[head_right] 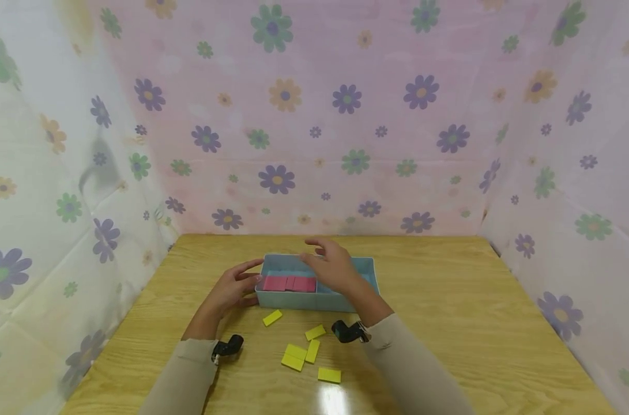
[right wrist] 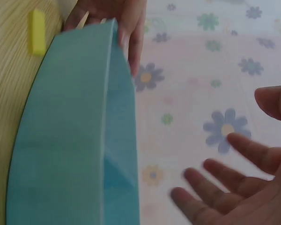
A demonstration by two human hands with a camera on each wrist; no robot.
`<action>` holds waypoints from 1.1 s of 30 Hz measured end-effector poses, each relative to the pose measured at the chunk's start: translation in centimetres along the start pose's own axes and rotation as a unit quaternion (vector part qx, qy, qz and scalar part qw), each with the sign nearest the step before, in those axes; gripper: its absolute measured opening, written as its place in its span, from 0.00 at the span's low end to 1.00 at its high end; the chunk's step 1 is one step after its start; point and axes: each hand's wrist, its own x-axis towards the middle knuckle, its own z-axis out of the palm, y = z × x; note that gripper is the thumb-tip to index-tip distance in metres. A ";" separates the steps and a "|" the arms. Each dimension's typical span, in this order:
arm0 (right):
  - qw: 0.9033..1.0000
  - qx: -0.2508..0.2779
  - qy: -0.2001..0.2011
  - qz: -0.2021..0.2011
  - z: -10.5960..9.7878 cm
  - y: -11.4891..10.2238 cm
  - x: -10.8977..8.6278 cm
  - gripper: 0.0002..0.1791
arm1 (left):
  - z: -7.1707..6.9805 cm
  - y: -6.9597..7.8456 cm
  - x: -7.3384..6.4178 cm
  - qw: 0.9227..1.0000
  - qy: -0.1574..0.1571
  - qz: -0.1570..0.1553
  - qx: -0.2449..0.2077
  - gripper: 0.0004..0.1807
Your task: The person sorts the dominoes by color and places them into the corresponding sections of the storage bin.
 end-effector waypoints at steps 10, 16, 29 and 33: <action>0.977 0.033 0.209 0.026 -4.5 8.3 -2.5 0.29 | 0.0 0.2 -0.1 1.000 0.008 0.004 -0.002 0.28; 0.955 0.212 0.190 0.077 -4.9 12.7 -3.6 0.30 | 0.0 0.0 -0.2 1.000 0.006 -0.001 0.000 0.28; 0.916 0.378 0.111 0.075 -4.2 15.4 -4.2 0.31 | 0.3 0.2 -0.4 1.000 -0.006 0.003 -0.013 0.29; 0.917 0.378 0.106 0.075 -4.1 15.7 -4.0 0.32 | 0.3 0.2 -0.4 1.000 -0.001 0.004 -0.008 0.29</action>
